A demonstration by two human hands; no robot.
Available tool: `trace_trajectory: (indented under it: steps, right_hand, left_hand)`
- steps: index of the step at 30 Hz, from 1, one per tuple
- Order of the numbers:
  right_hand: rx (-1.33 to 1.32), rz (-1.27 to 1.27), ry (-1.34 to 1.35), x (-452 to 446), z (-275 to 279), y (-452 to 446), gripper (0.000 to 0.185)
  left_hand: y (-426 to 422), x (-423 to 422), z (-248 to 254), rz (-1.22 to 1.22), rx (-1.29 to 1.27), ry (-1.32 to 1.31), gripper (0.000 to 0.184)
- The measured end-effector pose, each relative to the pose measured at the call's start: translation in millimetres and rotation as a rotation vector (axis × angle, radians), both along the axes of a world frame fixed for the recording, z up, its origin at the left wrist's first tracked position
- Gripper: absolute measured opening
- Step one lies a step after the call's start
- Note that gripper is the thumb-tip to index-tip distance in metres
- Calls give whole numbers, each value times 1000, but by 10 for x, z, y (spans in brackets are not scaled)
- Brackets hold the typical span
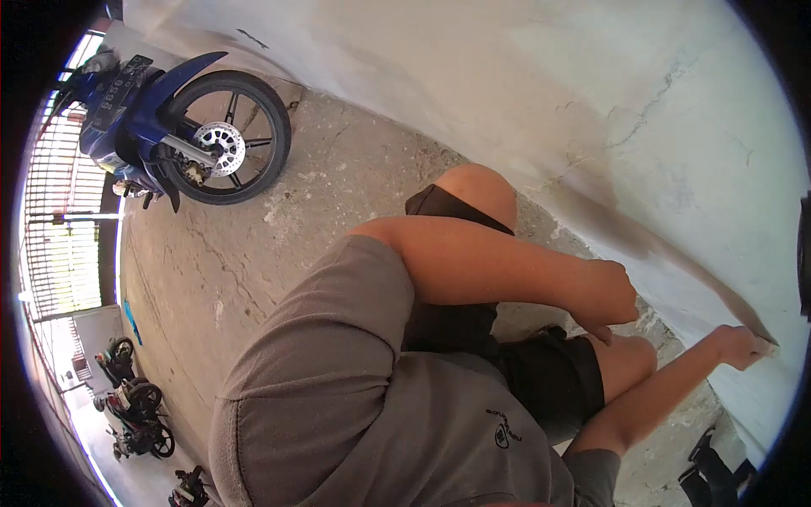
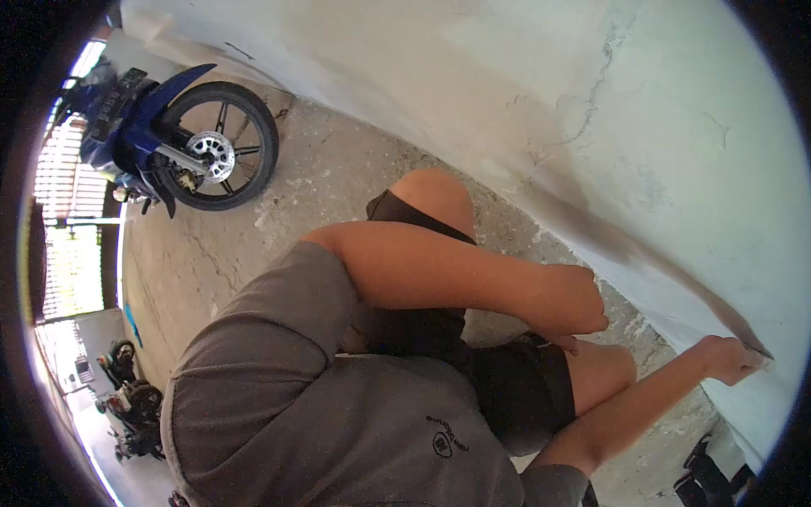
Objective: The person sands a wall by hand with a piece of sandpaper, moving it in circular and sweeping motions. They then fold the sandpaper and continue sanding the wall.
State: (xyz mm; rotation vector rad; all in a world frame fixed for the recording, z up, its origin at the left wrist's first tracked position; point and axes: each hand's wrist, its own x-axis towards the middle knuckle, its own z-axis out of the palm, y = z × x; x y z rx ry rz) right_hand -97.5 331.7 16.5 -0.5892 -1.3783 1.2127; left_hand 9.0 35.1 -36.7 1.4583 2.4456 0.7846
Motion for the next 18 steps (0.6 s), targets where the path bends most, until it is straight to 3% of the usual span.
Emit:
trace_trajectory:
  steps: [3, 6, 9, 13, 18]
  right_hand:
    - [14, -49, 28, -110, -109, 261, 49]
    - [85, 48, -70, 88, -213, -133, 50]
    - [99, -13, -41, 105, 51, -288, 51]
    - [5, -16, 13, -46, 15, 9, 54]
    - [209, 32, 26, 86, -11, -237, 53]
  left_hand:
    - [20, 26, -4, 0, 15, -8, 46]
    - [31, 9, -20, -3, 11, 6, 45]
    - [48, 0, -36, -8, 7, 10, 45]
    - [53, 15, 30, -19, -10, -8, 45]
    - [53, -3, -18, -2, -31, 5, 45]
